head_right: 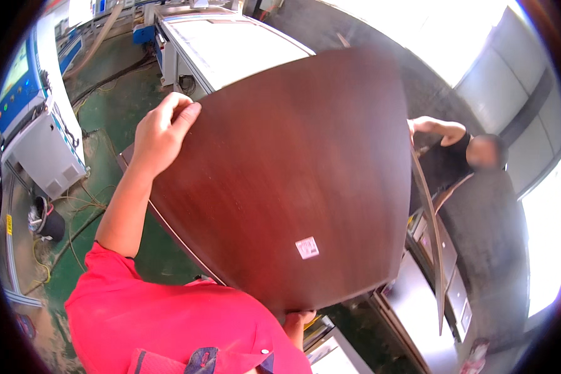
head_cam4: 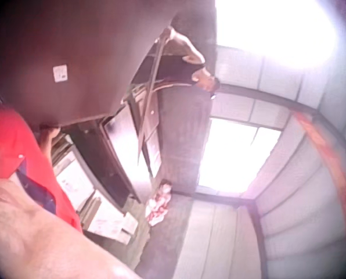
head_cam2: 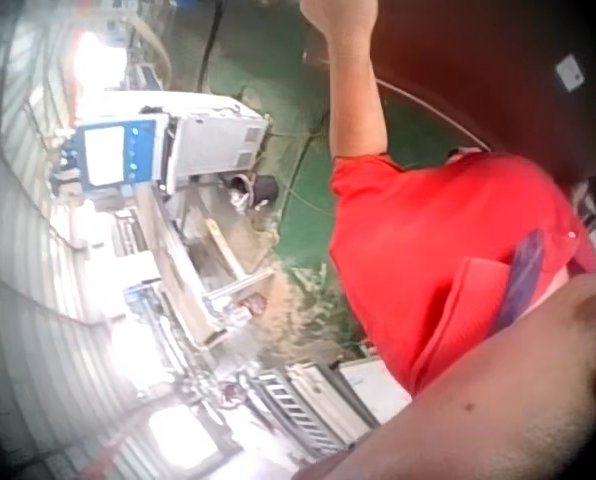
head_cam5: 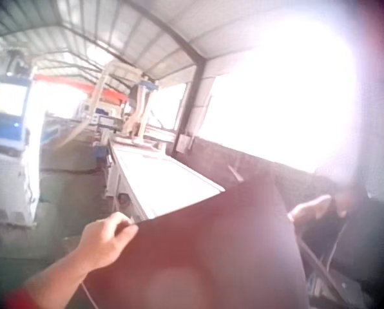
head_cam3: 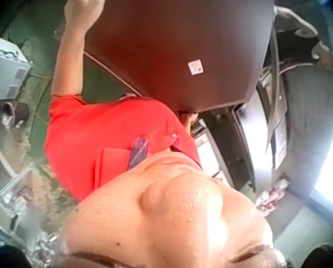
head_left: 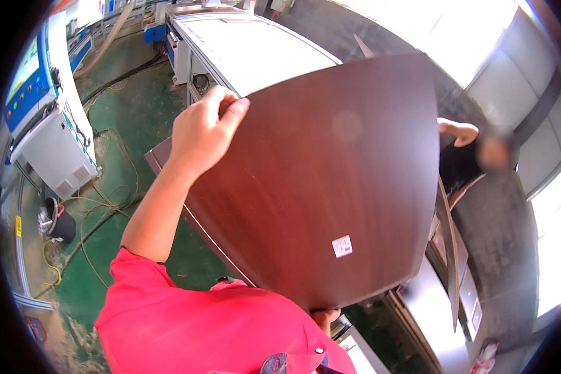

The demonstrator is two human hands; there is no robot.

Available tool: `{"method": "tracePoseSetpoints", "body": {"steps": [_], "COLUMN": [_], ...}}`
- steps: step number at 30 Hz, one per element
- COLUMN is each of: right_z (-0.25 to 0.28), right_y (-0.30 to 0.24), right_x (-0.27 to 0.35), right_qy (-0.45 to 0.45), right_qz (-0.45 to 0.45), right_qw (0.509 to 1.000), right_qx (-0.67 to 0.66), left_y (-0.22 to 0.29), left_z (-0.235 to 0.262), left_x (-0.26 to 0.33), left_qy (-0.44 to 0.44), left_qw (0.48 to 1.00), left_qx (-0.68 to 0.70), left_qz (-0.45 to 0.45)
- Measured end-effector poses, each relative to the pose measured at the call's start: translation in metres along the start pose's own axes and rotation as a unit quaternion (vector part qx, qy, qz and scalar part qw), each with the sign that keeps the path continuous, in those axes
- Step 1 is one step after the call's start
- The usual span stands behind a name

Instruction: The person picks up a long wood board from a machine and places it onto a stack. They then pick up a rectangular wood board from a conveyor machine, sand its edges using a sanding block, and carry it to another stack, placing it on top.

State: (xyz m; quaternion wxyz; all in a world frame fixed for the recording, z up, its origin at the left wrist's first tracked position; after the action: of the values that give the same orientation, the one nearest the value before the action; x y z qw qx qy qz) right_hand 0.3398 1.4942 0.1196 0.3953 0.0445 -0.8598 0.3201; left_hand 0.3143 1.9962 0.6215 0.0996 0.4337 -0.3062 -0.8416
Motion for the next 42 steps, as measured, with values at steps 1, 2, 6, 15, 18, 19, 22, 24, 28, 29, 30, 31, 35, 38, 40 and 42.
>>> {"method": "tracePoseSetpoints", "body": {"steps": [1, 2, 6, 15, 18, 19, 22, 24, 28, 29, 30, 31, 35, 38, 40, 42], "right_z": [0.006, 0.008, 0.022, 0.084, 0.103, 0.108, 0.12, 0.128, 0.141, 0.143, 0.144, 0.144, 0.143, 0.145, 0.149, 0.154], "right_y": [0.002, 0.0, -0.014, -0.037, -0.04, -0.041, -0.042, -0.041, -0.037, -0.035, -0.034, -0.033, -0.023, -0.012, -0.006, 0.003], "right_x": [-0.004, -0.007, -0.008, 0.032, 0.045, 0.049, 0.062, 0.07, 0.085, 0.089, 0.092, 0.097, 0.107, 0.104, 0.097, 0.09], "right_qy": [0.014, 0.022, 0.049, 0.123, 0.152, 0.158, 0.177, 0.192, 0.221, 0.228, 0.234, 0.241, 0.273, 0.302, 0.332, 0.365], "right_qz": [-0.014, -0.013, 0.011, 0.09, 0.113, 0.119, 0.138, 0.153, 0.181, 0.187, 0.196, 0.204, 0.243, 0.266, 0.28, 0.285], "right_qw": [1.0, 1.0, 0.999, 0.987, 0.979, 0.977, 0.969, 0.963, 0.948, 0.944, 0.939, 0.934, 0.906, 0.881, 0.862, 0.843], "right_qx": [-0.01, -0.011, -0.019, -0.06, -0.072, -0.078, -0.099, -0.11, -0.136, -0.146, -0.157, -0.169, -0.216, -0.249, -0.261, -0.274], "left_y": [0.009, 0.018, 0.054, 0.11, 0.114, 0.116, 0.121, 0.122, 0.115, 0.111, 0.107, 0.1, 0.07, 0.034, 0.013, -0.006], "left_z": [0.0, 0.001, 0.005, -0.011, -0.024, -0.027, -0.038, -0.046, -0.063, -0.067, -0.071, -0.076, -0.095, -0.122, -0.137, -0.147], "left_x": [0.003, 0.005, 0.018, 0.054, 0.054, 0.054, 0.055, 0.053, 0.044, 0.042, 0.038, 0.036, 0.026, 0.025, 0.021, 0.021], "left_qy": [0.016, 0.025, 0.053, -0.052, -0.052, -0.047, -0.081, -0.086, -0.094, -0.101, -0.107, -0.134, -0.151, -0.169, -0.135, -0.162], "left_qw": [1.0, 0.999, 0.987, 0.906, 0.865, 0.85, 0.832, 0.823, 0.818, 0.822, 0.825, 0.845, 0.857, 0.859, 0.871, 0.845], "left_qx": [-0.011, 0.006, 0.045, 0.237, 0.31, 0.329, 0.35, 0.37, 0.394, 0.392, 0.39, 0.393, 0.409, 0.458, 0.444, 0.49], "left_qz": [-0.019, -0.038, -0.145, -0.347, -0.391, -0.408, -0.422, -0.423, -0.408, -0.4, -0.395, -0.338, -0.273, -0.153, -0.16, -0.141]}}
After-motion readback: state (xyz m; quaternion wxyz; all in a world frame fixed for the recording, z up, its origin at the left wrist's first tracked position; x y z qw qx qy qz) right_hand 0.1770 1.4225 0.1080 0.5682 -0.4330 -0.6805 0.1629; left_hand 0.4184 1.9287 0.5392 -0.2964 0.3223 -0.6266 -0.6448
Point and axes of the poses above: each hand's wrist, its own x-axis away from the middle knuckle, its own z-axis out of the back of the hand, y = z × x, the point moved 5 cm from there along -x, towards the middle knuckle, and after that the axes turned 10 degrees about -z, right-handed, at the moved point
